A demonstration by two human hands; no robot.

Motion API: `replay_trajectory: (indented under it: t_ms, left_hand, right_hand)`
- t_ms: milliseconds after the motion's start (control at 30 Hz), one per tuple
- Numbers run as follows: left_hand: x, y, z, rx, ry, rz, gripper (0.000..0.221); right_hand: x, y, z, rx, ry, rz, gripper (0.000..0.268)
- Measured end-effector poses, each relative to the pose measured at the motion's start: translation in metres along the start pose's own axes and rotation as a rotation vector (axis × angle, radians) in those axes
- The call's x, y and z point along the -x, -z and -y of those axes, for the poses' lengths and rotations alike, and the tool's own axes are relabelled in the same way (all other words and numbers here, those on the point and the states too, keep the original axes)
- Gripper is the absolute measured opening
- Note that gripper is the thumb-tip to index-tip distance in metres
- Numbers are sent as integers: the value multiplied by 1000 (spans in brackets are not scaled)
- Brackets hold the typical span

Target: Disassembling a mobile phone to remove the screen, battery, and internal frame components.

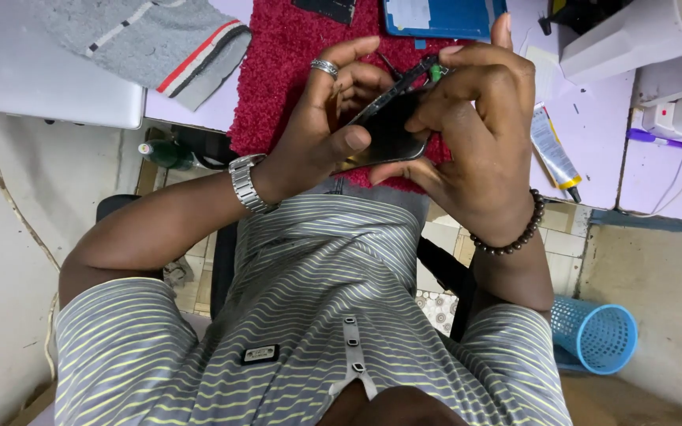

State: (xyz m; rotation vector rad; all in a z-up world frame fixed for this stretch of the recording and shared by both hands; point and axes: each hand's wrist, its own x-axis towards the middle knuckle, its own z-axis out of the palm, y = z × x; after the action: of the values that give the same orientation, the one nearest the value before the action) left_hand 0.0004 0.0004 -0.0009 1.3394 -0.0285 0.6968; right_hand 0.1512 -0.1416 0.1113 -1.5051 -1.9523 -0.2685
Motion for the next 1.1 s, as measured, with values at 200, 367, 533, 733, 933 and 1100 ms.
replay_trajectory:
  t_ms: [200, 367, 533, 733, 933, 1100]
  left_hand:
    - [-2, 5, -6, 51, 26, -73, 84]
    - [-4, 10, -2, 57, -34, -124, 78]
    - [-4, 10, -10, 127, -6, -133, 80]
    - [-4, 8, -22, 252, -6, -159, 89]
    - [-3, 9, -27, 144, -64, -147, 91]
    - [-5, 11, 3, 804, -78, 73, 69]
  right_hand:
    - [3, 1, 2, -140, -35, 40, 60]
    - [-2, 2, 2, -227, -75, 66, 55]
    - [-2, -16, 4, -224, -156, -119, 72]
    - [34, -69, 13, -731, -411, -460, 109]
    - [30, -78, 36, -631, -530, -253, 134]
    - [46, -106, 39, -307, -386, -195, 142]
